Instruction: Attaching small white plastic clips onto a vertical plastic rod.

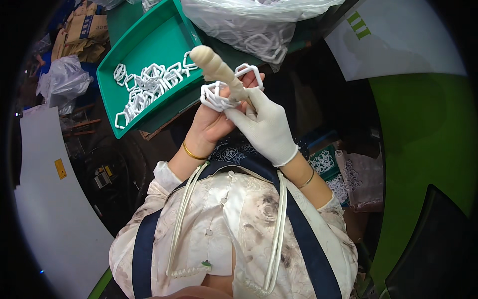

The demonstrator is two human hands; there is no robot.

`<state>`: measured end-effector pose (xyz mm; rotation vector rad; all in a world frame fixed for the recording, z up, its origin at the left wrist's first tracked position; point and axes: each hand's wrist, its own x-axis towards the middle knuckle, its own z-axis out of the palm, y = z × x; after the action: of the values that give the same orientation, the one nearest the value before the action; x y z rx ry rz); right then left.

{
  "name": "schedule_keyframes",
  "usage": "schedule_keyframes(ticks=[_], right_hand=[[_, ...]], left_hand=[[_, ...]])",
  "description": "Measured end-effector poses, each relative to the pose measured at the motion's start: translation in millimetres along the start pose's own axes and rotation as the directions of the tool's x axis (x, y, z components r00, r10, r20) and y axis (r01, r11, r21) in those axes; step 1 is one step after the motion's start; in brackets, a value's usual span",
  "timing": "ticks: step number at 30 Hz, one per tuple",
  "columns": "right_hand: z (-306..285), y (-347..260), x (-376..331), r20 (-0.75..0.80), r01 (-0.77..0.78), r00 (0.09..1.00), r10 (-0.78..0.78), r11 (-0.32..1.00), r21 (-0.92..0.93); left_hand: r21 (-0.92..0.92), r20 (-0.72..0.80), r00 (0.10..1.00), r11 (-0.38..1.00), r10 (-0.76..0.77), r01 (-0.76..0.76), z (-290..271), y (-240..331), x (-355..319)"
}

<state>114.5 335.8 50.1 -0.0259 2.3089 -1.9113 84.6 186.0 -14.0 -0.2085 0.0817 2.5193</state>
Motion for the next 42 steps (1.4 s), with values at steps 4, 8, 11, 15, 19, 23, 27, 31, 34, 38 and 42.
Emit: schedule_keyframes(ticks=[4,8,11,15,19,23,27,31,34,38,42], right_hand=[[1.7,-2.7,5.3,-0.05,-0.004,0.999,0.01,0.993,0.115],[-1.9,-1.5,0.6,0.023,-0.026,0.999,0.026,1.0,0.007],[0.4,-1.7,-4.8,0.048,0.026,0.999,-0.025,0.999,-0.025],[4.2,4.7,-1.4,-0.036,0.097,0.994,-0.099,0.993,-0.066],[-3.3,5.0,9.7,-0.317,0.048,0.947,-0.055,0.998,-0.03],[0.2,-9.3,-0.6,-0.095,0.048,0.994,-0.055,0.996,-0.074],[12.2,0.4,-2.3,0.055,0.084,0.995,-0.082,0.996,-0.038],[12.1,1.6,-0.9,0.055,0.103,0.994,-0.099,0.992,-0.076],[5.3,2.9,6.7,-0.096,-0.006,0.995,0.007,1.0,0.007],[-2.5,5.9,9.6,-0.077,-0.081,0.992,0.095,0.983,0.167],[3.4,2.5,6.9,-0.118,-0.011,0.993,0.018,0.998,0.058]], left_hand=[[0.116,-0.15,0.989,0.993,0.023,-0.005,26.0,-5.5,1.3],[0.177,-0.116,0.992,0.984,0.05,-0.029,20.1,-2.9,-1.6],[0.192,-0.009,0.998,0.98,0.063,-0.06,9.6,2.0,-4.8],[0.259,0.069,0.992,0.958,0.109,-0.123,9.6,-1.5,-2.9],[0.242,0.026,0.99,0.96,0.139,-0.141,19.9,-3.1,0.4],[0.257,-0.027,0.98,0.949,0.196,-0.183,11.9,-3.6,-2.9],[0.279,-0.077,0.987,0.953,0.143,-0.116,8.7,-6.5,-7.0],[0.249,-0.111,0.985,0.964,0.129,-0.098,-7.9,2.9,-10.4],[0.158,0.008,0.988,0.976,0.151,-0.151,3.1,2.0,-10.1],[0.126,0.061,0.994,0.987,0.091,-0.099,12.3,2.8,-9.4],[0.194,0.088,0.99,0.973,0.112,-0.127,20.0,-0.7,-7.5]])
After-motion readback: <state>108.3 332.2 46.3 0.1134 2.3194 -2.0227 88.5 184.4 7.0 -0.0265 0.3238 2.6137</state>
